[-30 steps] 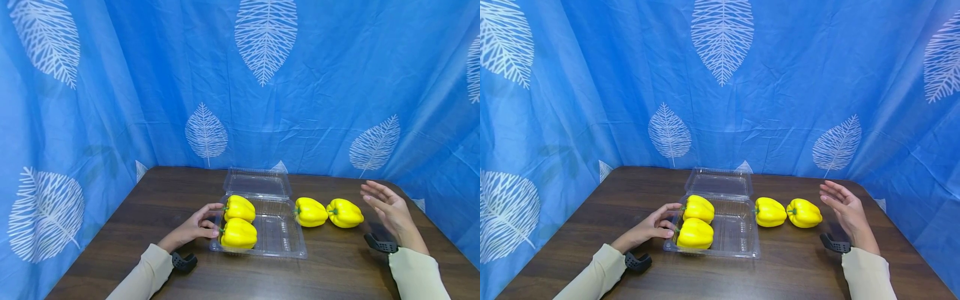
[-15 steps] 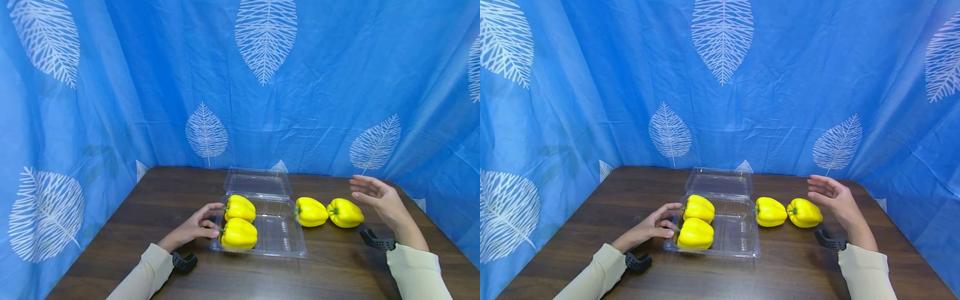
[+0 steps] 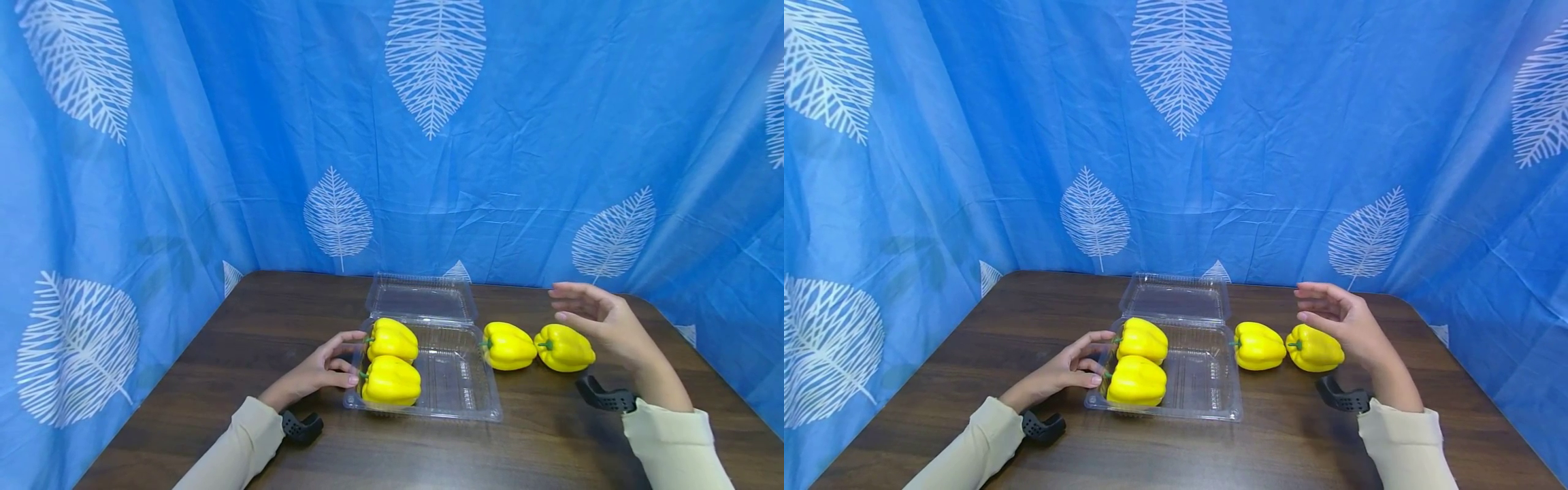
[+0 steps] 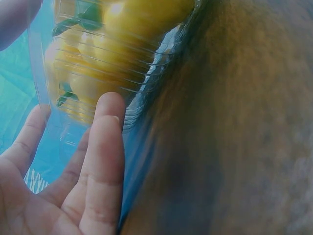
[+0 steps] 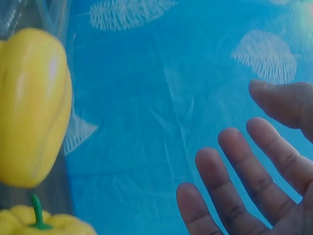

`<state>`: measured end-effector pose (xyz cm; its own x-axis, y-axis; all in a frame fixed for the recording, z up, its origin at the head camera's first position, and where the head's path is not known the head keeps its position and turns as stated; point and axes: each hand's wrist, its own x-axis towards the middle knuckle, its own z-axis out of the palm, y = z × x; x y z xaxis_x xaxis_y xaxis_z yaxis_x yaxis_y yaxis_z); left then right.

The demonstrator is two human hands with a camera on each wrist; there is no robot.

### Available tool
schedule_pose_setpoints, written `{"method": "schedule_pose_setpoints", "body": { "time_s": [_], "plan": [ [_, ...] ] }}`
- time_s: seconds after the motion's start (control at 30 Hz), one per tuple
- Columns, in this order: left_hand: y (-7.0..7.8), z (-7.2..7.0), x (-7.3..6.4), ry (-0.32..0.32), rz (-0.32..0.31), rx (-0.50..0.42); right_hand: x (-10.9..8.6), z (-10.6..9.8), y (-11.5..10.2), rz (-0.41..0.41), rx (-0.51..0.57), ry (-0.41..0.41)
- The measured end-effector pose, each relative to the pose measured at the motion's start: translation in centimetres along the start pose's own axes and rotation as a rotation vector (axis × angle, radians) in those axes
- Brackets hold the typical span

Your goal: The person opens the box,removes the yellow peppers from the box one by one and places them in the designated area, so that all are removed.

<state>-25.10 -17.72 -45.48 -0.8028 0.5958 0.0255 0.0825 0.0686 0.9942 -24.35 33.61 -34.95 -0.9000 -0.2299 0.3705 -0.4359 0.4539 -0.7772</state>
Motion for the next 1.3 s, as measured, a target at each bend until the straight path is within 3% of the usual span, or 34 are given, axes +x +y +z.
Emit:
{"method": "schedule_pose_setpoints", "body": {
  "time_s": [0.63, 0.87, 1.3],
  "plan": [
    [-0.1, 0.0, 0.1, -0.009, 0.011, -0.011, 0.3, 3.6, -3.7, -0.086, 0.039, -0.023],
    [-0.1, 0.0, 0.1, -0.008, 0.016, -0.004, 0.5, 5.4, -4.2, -0.148, 0.068, -0.049],
    [0.2, 0.1, 0.0, 0.003, -0.001, 0.001, 0.6, 8.5, -4.6, -0.167, 0.145, -0.126]
  ]
}}
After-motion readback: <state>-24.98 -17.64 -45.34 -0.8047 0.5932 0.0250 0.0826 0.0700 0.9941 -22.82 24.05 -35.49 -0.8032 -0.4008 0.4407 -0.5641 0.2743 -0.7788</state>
